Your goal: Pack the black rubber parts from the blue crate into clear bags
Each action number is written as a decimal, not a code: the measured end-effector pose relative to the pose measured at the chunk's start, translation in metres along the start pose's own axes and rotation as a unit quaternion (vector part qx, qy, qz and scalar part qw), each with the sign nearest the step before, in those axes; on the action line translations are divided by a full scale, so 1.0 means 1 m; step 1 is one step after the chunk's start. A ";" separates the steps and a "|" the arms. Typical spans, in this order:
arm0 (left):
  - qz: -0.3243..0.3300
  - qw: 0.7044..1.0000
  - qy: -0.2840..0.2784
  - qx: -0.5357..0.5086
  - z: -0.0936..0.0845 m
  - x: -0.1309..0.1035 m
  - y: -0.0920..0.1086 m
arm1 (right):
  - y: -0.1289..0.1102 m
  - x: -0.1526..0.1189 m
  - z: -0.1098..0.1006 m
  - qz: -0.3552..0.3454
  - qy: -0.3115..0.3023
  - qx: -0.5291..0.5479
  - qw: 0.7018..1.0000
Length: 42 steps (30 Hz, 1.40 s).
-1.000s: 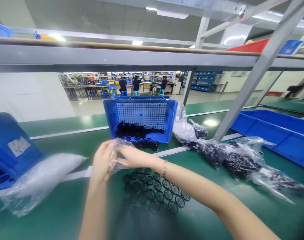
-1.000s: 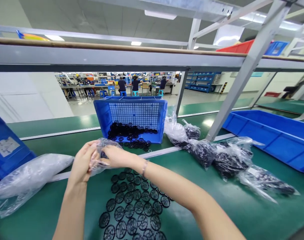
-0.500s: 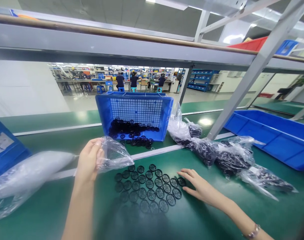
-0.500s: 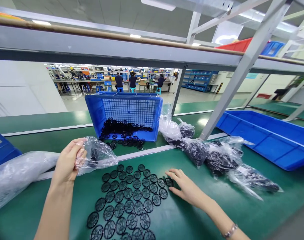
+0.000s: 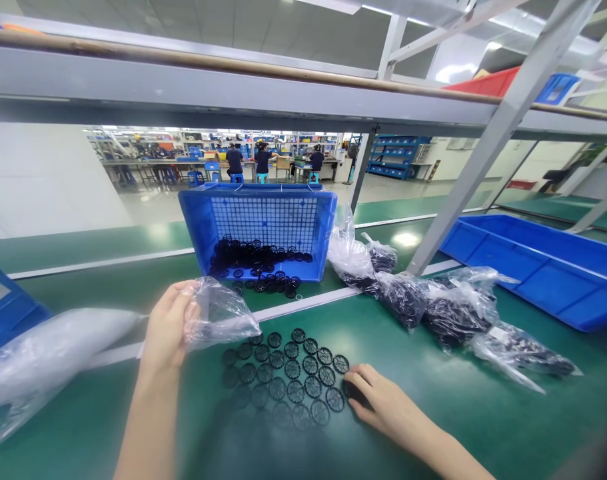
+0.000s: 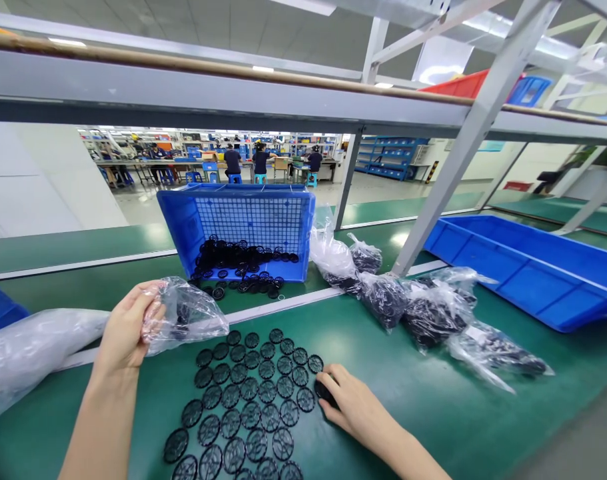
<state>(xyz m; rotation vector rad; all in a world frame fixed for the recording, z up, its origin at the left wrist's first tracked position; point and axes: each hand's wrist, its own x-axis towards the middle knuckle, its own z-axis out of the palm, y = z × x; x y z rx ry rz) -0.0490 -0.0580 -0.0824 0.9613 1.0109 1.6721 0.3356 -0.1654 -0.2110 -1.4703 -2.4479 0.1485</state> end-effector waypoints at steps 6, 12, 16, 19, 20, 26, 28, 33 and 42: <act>0.002 1.000 0.002 -0.002 0.000 0.003 -0.002 | 0.013 0.018 -0.012 0.038 0.010 0.025 0.999; -0.004 1.000 0.002 0.004 -0.001 0.002 -0.001 | 0.023 0.037 -0.001 0.024 -0.016 0.003 1.000; -0.001 1.000 0.008 -0.002 -0.001 0.003 -0.001 | 0.026 0.027 0.011 0.013 -0.002 -0.039 0.999; -0.007 1.000 0.005 -0.002 0.000 0.003 -0.001 | 0.028 0.019 0.019 -0.010 0.022 -0.088 0.996; -0.007 1.000 0.004 -0.002 0.000 0.003 -0.001 | 0.029 0.017 0.021 -0.016 0.031 -0.104 0.994; -0.005 1.000 0.000 -0.002 0.001 0.002 -0.001 | 0.032 0.005 0.024 -0.027 0.047 -0.132 0.990; -0.004 1.000 0.000 -0.003 0.002 0.002 -0.001 | 0.029 0.001 0.019 -0.015 0.035 -0.109 0.993; -0.007 1.000 -0.007 -0.007 0.002 0.001 0.000 | 0.003 0.000 0.002 0.004 -0.033 0.007 0.999; -0.002 1.000 -0.004 -0.007 0.002 0.000 0.001 | -0.013 0.000 0.037 -0.054 -0.022 -0.048 0.997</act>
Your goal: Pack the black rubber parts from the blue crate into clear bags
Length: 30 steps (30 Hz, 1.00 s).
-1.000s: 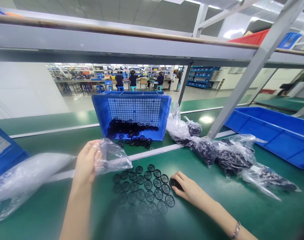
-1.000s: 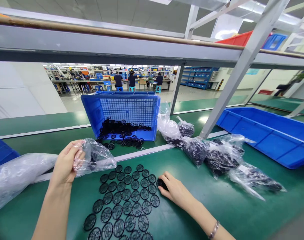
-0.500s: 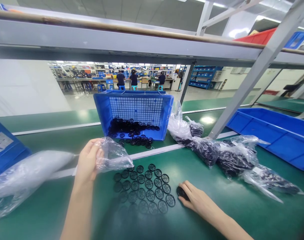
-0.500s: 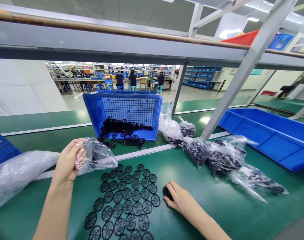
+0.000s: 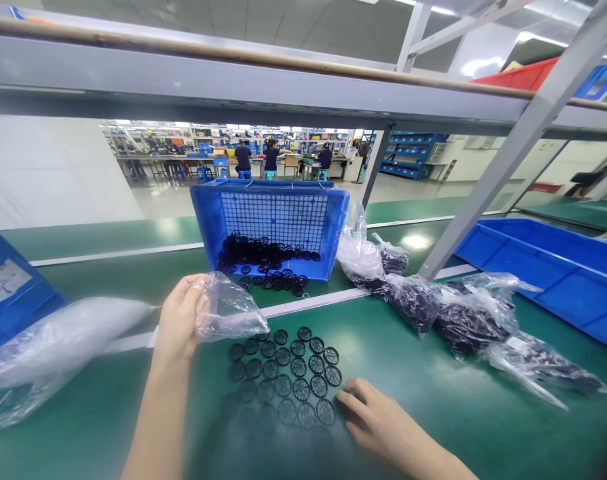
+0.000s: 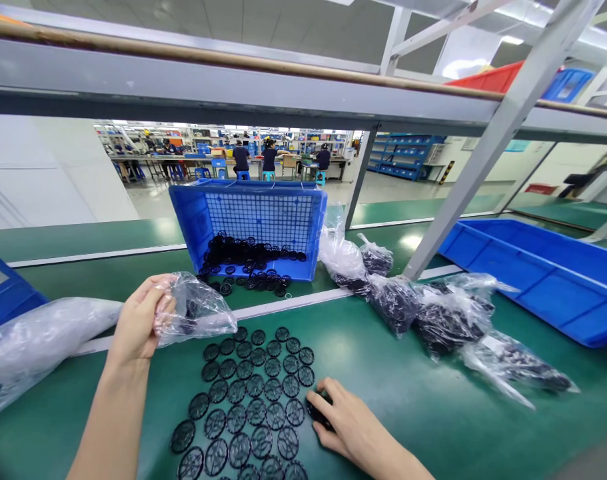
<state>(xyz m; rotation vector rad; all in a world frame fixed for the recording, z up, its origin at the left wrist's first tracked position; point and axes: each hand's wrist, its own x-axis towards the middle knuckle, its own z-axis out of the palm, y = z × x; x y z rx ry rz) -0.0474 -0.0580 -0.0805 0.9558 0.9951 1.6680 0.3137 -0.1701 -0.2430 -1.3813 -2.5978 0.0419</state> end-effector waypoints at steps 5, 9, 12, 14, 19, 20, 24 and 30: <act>-0.006 1.000 -0.005 -0.006 0.001 0.001 0.000 | -0.001 0.005 -0.002 0.038 0.014 0.018 0.999; -0.007 1.000 -0.005 -0.007 0.000 -0.001 0.001 | 0.005 0.023 -0.010 0.043 0.046 0.029 0.998; -0.009 1.000 -0.004 -0.009 -0.001 -0.001 0.002 | 0.009 0.031 -0.010 0.036 0.042 0.025 0.998; -0.012 1.000 -0.003 -0.011 -0.001 0.000 0.002 | 0.008 0.030 -0.009 0.041 0.029 0.033 0.998; -0.015 1.000 0.002 -0.015 0.000 0.002 0.000 | 0.008 0.033 -0.024 0.066 0.021 0.071 0.995; -0.017 1.000 0.001 -0.015 0.000 0.002 0.000 | 0.010 0.038 -0.028 0.073 0.029 0.074 0.994; -0.014 1.000 -0.005 -0.011 0.000 0.000 0.000 | 0.023 0.059 -0.032 0.092 0.047 0.064 0.993; -0.008 1.000 -0.016 0.015 0.000 0.001 -0.002 | 0.040 0.061 -0.018 0.097 0.011 0.080 0.992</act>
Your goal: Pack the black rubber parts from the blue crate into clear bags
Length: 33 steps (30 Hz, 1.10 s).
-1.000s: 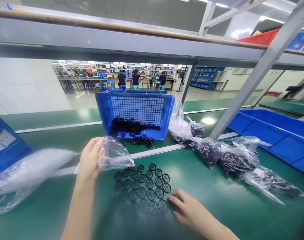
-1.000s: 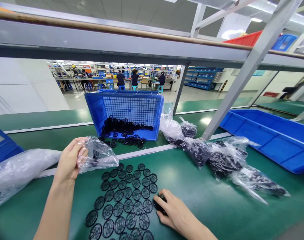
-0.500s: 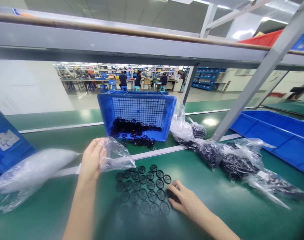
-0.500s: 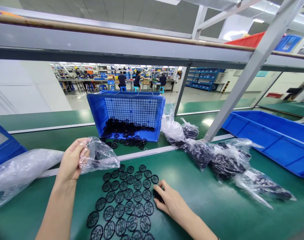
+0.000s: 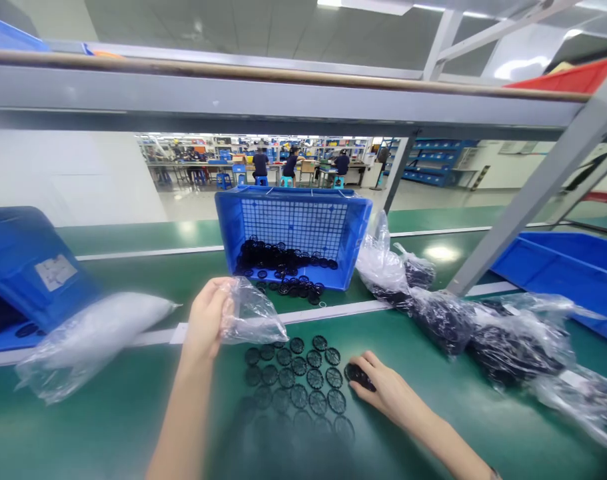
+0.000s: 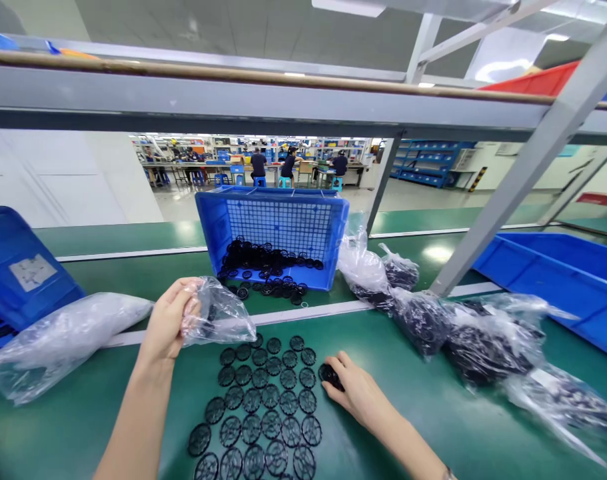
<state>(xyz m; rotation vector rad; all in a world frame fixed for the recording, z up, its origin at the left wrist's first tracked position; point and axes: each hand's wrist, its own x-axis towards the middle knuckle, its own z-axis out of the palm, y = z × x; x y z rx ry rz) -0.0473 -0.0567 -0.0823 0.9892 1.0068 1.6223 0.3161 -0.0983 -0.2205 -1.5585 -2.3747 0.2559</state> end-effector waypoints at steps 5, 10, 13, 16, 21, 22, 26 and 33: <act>0.028 0.984 -0.013 0.176 0.012 -0.012 0.004 | -0.050 0.018 -0.052 0.011 0.026 0.094 0.995; 0.119 0.934 -0.026 0.335 0.030 -0.035 0.016 | -0.158 0.069 -0.100 -0.145 0.028 0.218 0.965; 0.126 0.927 -0.032 0.352 0.034 -0.043 0.021 | -0.205 0.111 -0.085 -0.263 0.014 0.238 0.935; 0.137 0.920 -0.014 0.366 0.030 -0.040 0.024 | -0.232 0.147 -0.063 -0.352 -0.013 0.215 0.911; 0.106 0.945 0.026 0.307 0.006 -0.028 0.027 | -0.221 0.153 -0.076 -0.358 -0.002 0.199 0.912; 0.100 0.953 0.035 0.284 0.002 -0.026 0.028 | -0.208 0.146 -0.085 -0.347 0.007 0.193 0.918; 0.087 0.975 0.058 0.198 -0.006 -0.022 0.030 | -0.130 0.109 -0.108 -0.263 0.054 0.153 0.951; 0.080 0.979 0.058 0.180 0.000 -0.021 0.026 | -0.014 0.049 -0.048 -0.196 -0.036 -0.027 0.980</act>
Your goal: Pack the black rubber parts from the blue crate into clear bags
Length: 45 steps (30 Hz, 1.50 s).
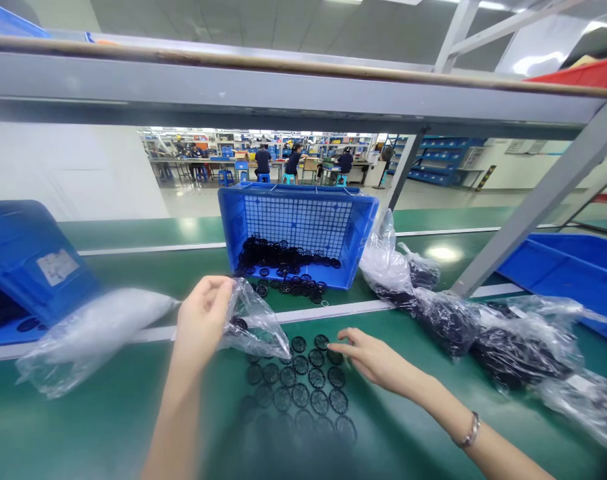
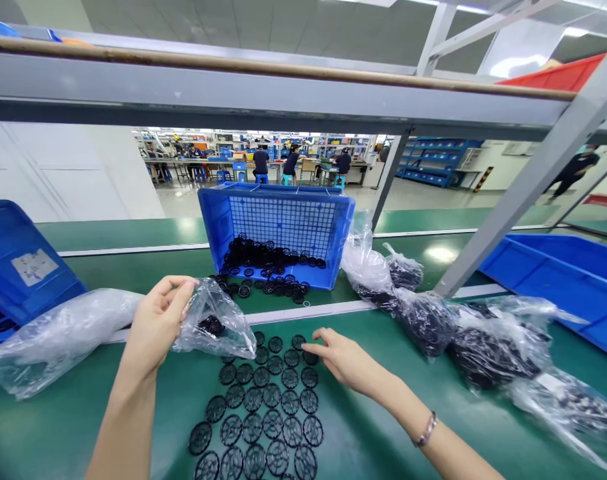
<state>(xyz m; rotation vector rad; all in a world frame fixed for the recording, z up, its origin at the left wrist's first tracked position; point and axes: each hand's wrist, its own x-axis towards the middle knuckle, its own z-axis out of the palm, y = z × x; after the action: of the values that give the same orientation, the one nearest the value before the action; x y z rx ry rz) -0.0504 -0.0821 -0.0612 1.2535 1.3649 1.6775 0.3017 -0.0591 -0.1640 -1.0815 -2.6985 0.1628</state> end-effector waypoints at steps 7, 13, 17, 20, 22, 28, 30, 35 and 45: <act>-0.003 1.000 -0.004 -0.002 0.004 0.002 -0.004 | -0.002 -0.022 0.013 0.071 -0.003 0.057 0.996; -0.005 1.000 0.002 0.010 0.005 0.002 -0.005 | -0.016 -0.014 0.013 -0.030 -0.058 0.043 0.997; -0.001 1.000 0.003 0.018 0.004 0.003 -0.007 | -0.011 -0.014 0.015 -0.017 -0.076 0.036 0.996; 0.005 0.999 -0.001 0.035 0.004 0.005 -0.009 | -0.002 -0.003 0.014 -0.002 -0.064 0.034 0.997; 0.010 0.999 -0.002 0.050 0.005 0.005 -0.010 | 0.005 0.012 0.016 -0.001 -0.042 0.033 0.999; 0.008 0.998 -0.002 0.067 0.003 0.005 -0.011 | 0.026 0.046 0.034 -0.030 -0.049 0.020 0.998; -0.004 0.998 -0.004 0.061 0.002 0.006 -0.012 | 0.028 0.045 0.036 -0.005 -0.048 0.020 0.999; -0.013 0.997 -0.008 0.071 0.003 0.007 -0.012 | 0.014 0.037 0.031 -0.016 -0.053 0.048 0.997; 0.033 0.995 0.009 0.093 0.003 0.007 -0.010 | -0.001 0.015 0.030 -0.008 -0.072 0.067 0.995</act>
<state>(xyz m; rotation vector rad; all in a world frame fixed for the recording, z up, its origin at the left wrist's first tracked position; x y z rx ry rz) -0.0510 -0.0722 -0.0690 1.4031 1.5348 1.6391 0.2833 -0.0497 -0.1908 -1.0469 -2.7740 0.4274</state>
